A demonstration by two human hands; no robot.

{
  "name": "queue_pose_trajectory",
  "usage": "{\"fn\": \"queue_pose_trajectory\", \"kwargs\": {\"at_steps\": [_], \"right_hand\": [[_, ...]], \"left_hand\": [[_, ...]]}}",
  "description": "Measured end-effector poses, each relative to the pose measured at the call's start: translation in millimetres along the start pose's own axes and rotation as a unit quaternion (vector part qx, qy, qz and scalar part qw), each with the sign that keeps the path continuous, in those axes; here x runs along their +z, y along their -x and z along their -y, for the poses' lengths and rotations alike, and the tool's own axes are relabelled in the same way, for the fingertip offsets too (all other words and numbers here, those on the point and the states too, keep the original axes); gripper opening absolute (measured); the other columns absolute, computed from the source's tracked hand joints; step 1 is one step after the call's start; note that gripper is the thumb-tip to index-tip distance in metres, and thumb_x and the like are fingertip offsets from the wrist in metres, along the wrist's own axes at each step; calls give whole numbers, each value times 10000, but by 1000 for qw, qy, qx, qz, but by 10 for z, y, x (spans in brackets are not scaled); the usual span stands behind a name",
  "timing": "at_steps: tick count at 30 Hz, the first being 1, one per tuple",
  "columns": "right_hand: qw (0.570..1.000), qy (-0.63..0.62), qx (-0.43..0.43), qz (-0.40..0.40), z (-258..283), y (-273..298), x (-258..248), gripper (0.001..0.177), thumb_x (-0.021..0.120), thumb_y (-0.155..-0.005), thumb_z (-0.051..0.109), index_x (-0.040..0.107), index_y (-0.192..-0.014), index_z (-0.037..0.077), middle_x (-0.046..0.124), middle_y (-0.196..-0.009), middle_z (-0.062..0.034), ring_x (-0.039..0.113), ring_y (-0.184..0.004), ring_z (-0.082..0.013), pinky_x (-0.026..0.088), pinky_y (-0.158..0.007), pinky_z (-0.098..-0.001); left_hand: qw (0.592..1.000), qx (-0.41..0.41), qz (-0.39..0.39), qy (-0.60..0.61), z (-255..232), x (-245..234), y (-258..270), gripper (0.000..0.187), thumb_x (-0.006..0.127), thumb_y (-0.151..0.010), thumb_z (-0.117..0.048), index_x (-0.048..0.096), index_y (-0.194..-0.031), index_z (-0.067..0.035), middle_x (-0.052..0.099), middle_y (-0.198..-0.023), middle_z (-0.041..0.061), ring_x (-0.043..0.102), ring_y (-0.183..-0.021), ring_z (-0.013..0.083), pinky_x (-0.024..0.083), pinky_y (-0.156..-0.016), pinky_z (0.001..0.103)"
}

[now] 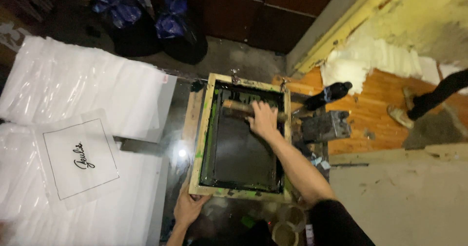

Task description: A person is manually screen printing a logo onto white sheets by placing a sheet on the bed, lowering the screen, pulling the squeegee across, and lifting the screen.

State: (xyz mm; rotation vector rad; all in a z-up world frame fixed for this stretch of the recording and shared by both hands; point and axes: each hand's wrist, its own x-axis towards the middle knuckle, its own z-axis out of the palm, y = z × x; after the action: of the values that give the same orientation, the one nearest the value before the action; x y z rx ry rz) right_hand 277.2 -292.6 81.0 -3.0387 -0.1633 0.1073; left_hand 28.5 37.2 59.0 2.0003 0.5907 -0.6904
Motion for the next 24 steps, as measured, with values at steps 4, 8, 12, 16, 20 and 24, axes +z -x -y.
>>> {"fn": "queue_pose_trajectory", "kwargs": {"at_steps": [4, 8, 12, 16, 20, 24], "right_hand": [[998, 61, 1, -29, -182, -724, 159, 740, 972, -774, 357, 551, -1359, 192, 667, -1260, -85, 612, -1198, -341, 425, -908, -550], [997, 68, 21, 42, 81, -127, 149, 715, 892, -817, 170, 539, -1439, 166, 697, -1261, -112, 648, -1196, -330, 482, -1045, -671], [989, 102, 20, 103, 480, 1377, 355, 777, 872, -870, 381, 499, -1528, 203, 633, -1429, -118, 604, -1320, -349, 459, -1069, -685], [989, 54, 14, 137, 726, 1773, 53, 742, 871, -830, 372, 509, -1455, 203, 625, -1344, -95, 596, -1242, -337, 440, -991, -642], [994, 31, 17, 103, 567, 1673, 112, 755, 1004, -673, 267, 564, -1278, 160, 697, -1165, -88, 654, -1094, -321, 479, -803, -550], [983, 50, 20, 176, 747, 2029, 217, 688, 835, -851, 355, 546, -1458, 210, 679, -1263, -69, 632, -1230, -283, 483, -995, -600]], "left_hand": [[995, 6, 29, 93, 103, 91, -112, 590, 972, -774, -451, 767, -1250, -169, 716, -913, 8, 644, -841, 152, 508, -750, 290], [996, 57, 2, 66, 206, 141, -191, 436, 993, -774, -438, 718, -963, -159, 675, -852, 1, 634, -802, 146, 491, -723, 289], [971, 187, -14, 151, 86, 52, -70, 1020, 993, -763, -236, 502, -1644, -87, 634, -772, -28, 450, -592, 84, 414, -524, 269], [994, 104, -15, 8, 57, 0, 19, 956, 863, -794, -569, 483, -1591, -201, 696, -1102, 31, 648, -860, 194, 535, -690, 406], [990, 117, -67, -47, 289, 164, 14, 683, 788, -833, -718, 589, -1135, -138, 608, -969, 46, 570, -926, 230, 491, -739, 407], [994, 94, -42, -22, 232, 82, 57, 782, 899, -820, -726, 583, -1156, -95, 580, -985, 63, 603, -1019, 255, 514, -870, 403]]}}
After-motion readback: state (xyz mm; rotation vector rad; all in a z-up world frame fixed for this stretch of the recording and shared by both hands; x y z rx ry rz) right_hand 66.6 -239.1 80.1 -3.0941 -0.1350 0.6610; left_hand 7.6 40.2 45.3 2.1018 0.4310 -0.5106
